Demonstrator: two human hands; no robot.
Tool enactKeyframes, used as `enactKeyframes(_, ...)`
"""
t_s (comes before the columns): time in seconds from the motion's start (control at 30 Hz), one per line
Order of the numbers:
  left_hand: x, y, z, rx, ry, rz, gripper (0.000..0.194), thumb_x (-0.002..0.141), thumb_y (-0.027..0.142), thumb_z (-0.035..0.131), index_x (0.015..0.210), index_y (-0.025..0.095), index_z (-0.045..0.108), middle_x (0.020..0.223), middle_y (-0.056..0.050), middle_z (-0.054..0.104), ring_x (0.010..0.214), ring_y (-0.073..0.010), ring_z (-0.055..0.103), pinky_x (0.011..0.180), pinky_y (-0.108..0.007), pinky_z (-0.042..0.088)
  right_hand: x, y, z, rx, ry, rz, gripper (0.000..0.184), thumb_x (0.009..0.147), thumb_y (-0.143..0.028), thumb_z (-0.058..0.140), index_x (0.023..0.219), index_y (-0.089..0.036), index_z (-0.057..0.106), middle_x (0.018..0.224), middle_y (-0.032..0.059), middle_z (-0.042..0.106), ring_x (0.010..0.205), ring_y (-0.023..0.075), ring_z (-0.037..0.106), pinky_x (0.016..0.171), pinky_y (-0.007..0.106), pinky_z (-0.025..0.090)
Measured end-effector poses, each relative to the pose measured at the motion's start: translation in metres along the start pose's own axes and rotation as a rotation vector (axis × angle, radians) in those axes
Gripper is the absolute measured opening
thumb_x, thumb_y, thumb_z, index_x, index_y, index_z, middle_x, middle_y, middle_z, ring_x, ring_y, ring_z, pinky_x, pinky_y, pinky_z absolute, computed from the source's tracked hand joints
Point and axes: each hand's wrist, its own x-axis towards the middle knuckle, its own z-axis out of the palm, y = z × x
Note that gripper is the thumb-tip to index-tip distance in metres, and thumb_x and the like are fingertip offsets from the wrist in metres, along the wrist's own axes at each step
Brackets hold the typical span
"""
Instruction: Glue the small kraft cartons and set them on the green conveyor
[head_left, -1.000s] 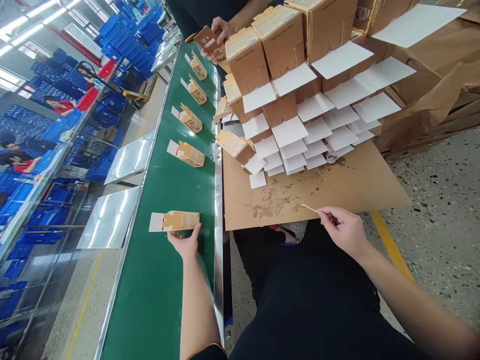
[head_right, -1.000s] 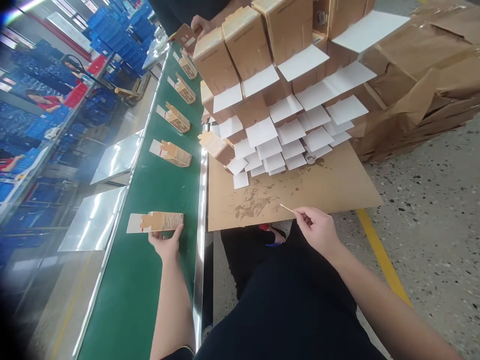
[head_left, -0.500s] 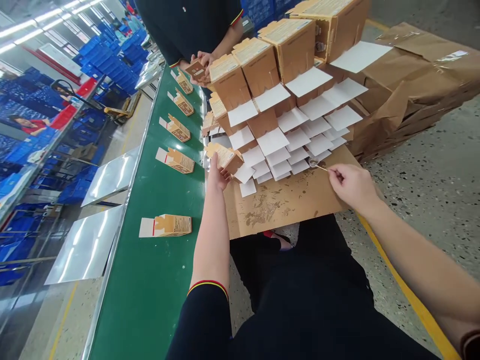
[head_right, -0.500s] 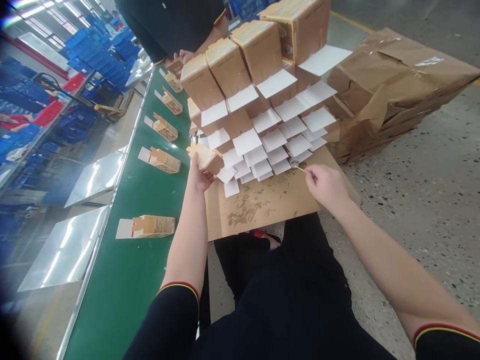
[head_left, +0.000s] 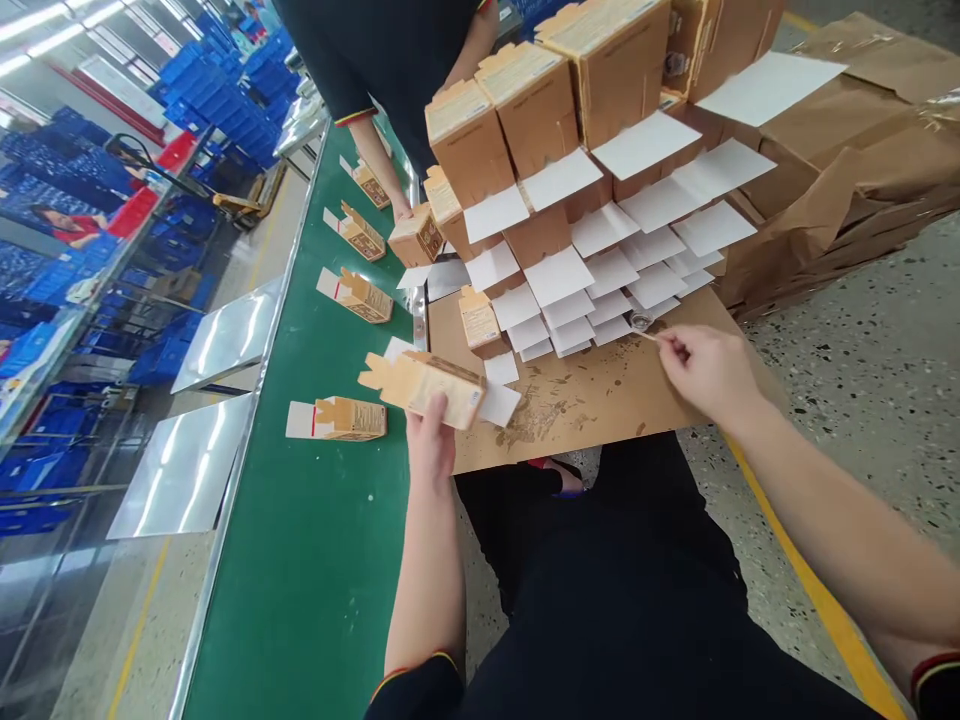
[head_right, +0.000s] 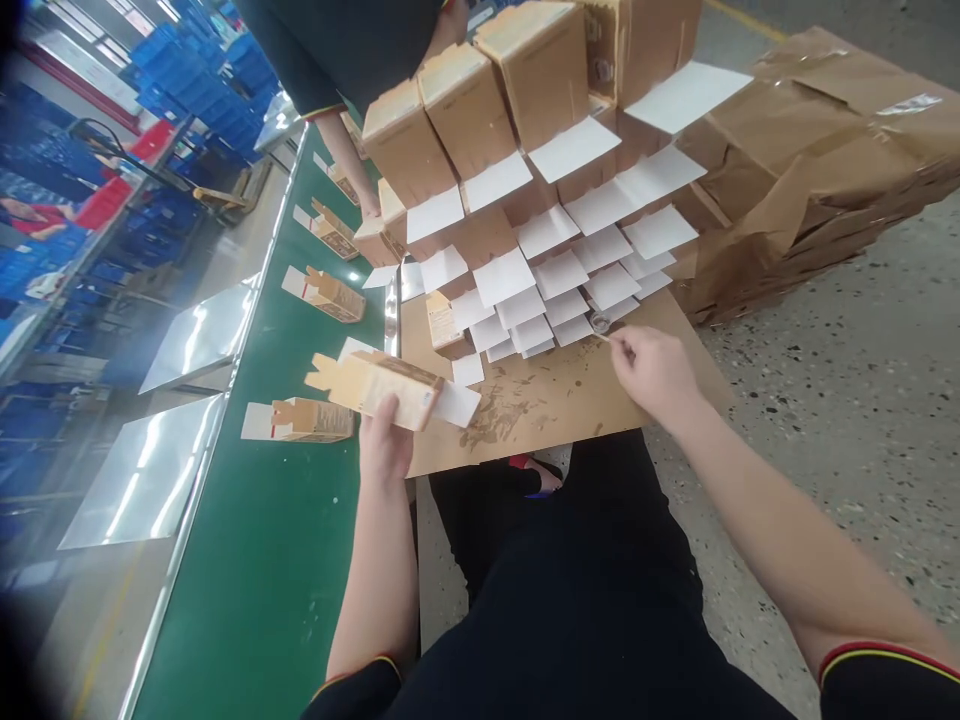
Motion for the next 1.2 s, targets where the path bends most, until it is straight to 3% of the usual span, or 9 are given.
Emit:
enactKeyframes(0.1, -0.038, -0.027, -0.002, 0.085, 0.074, -0.071, 0.091, 0.073, 0.056, 0.107, 0.151, 0.03, 0.068, 0.162, -0.014, 0.07, 0.157, -0.0387, 0.064, 0.13, -0.053, 0.055, -0.044, -0.043, 0.031, 0.222, -0.088, -0.086, 0.024, 0.112, -0.028, 0.061, 0.104, -0.021, 0.083, 0.09, 0.0071, 0.081, 0.07, 0.0193, 0.069, 0.066, 0.032, 0.058)
enactKeyframes(0.23, -0.049, -0.049, 0.004, 0.143, 0.096, -0.082, 0.09, 0.071, 0.061, 0.108, 0.145, 0.028, 0.067, 0.155, -0.017, 0.073, 0.154, -0.0382, 0.067, 0.13, -0.055, 0.054, -0.079, -0.088, 0.089, 0.342, -0.208, -0.204, 0.027, 0.114, -0.022, 0.056, 0.1, -0.023, 0.079, 0.087, 0.0058, 0.079, 0.073, 0.0194, 0.072, 0.071, 0.031, 0.059)
enactKeyframes(0.33, -0.048, -0.051, 0.007, 0.168, 0.09, -0.048, 0.09, 0.07, 0.061, 0.108, 0.142, 0.028, 0.064, 0.151, -0.016, 0.075, 0.149, -0.036, 0.07, 0.129, -0.053, 0.055, -0.081, -0.095, 0.115, 0.269, -0.223, -0.247, 0.029, 0.115, -0.02, 0.053, 0.097, -0.022, 0.075, 0.086, 0.0067, 0.076, 0.077, 0.0212, 0.072, 0.073, 0.032, 0.058)
enactKeyframes(0.43, -0.049, -0.049, 0.009, 0.214, 0.096, -0.025, 0.09, 0.068, 0.059, 0.11, 0.137, 0.027, 0.062, 0.147, -0.016, 0.074, 0.144, -0.0347, 0.072, 0.126, -0.051, 0.057, -0.08, -0.091, 0.123, 0.201, -0.226, -0.309, 0.032, 0.117, -0.019, 0.051, 0.094, -0.021, 0.073, 0.083, 0.007, 0.072, 0.075, 0.0211, 0.069, 0.072, 0.032, 0.056)
enactKeyframes(0.67, -0.067, -0.067, 0.018, 0.374, 0.079, 0.108, 0.082, 0.071, 0.05, 0.107, 0.127, 0.026, 0.052, 0.133, -0.013, 0.069, 0.127, -0.0318, 0.076, 0.114, -0.051, 0.062, -0.1, -0.096, 0.115, 0.276, -0.238, -0.389, 0.031, 0.117, -0.02, 0.05, 0.102, -0.021, 0.077, 0.087, 0.0077, 0.077, 0.077, 0.0212, 0.072, 0.075, 0.034, 0.061)
enactKeyframes(0.8, -0.085, -0.081, 0.027, 0.456, 0.114, 0.183, 0.083, 0.072, 0.047, 0.106, 0.128, 0.029, 0.048, 0.13, -0.012, 0.064, 0.124, -0.033, 0.074, 0.113, -0.051, 0.061, -0.112, -0.088, 0.087, 0.392, -0.182, -0.311, 0.028, 0.117, -0.02, 0.053, 0.106, -0.023, 0.078, 0.086, 0.006, 0.078, 0.074, 0.0202, 0.073, 0.075, 0.034, 0.063)
enactKeyframes(0.97, -0.091, -0.088, 0.03, 0.542, 0.129, 0.173, 0.077, 0.075, 0.049, 0.103, 0.126, 0.031, 0.049, 0.129, -0.012, 0.066, 0.125, -0.0359, 0.073, 0.107, -0.052, 0.063, -0.129, -0.075, 0.053, 0.444, -0.174, -0.185, 0.026, 0.115, -0.02, 0.056, 0.103, -0.025, 0.078, 0.086, 0.005, 0.078, 0.071, 0.0191, 0.073, 0.069, 0.033, 0.062)
enactKeyframes(1.13, -0.085, -0.091, 0.032, 0.557, 0.164, 0.205, 0.084, 0.07, 0.055, 0.102, 0.129, 0.028, 0.048, 0.127, -0.012, 0.068, 0.121, -0.0345, 0.077, 0.107, -0.054, 0.065, -0.136, -0.081, 0.049, 0.513, -0.181, -0.16, 0.027, 0.114, -0.02, 0.056, 0.098, -0.025, 0.077, 0.081, 0.0031, 0.075, 0.063, 0.0167, 0.068, 0.061, 0.03, 0.058)
enactKeyframes(1.2, -0.081, -0.083, 0.022, 0.524, 0.183, 0.201, 0.088, 0.068, 0.054, 0.104, 0.129, 0.029, 0.047, 0.128, -0.012, 0.068, 0.121, -0.0336, 0.078, 0.107, -0.054, 0.066, -0.137, -0.084, 0.049, 0.523, -0.194, -0.145, 0.029, 0.115, -0.023, 0.056, 0.096, -0.025, 0.078, 0.079, 0.0032, 0.074, 0.061, 0.0161, 0.066, 0.059, 0.029, 0.057)
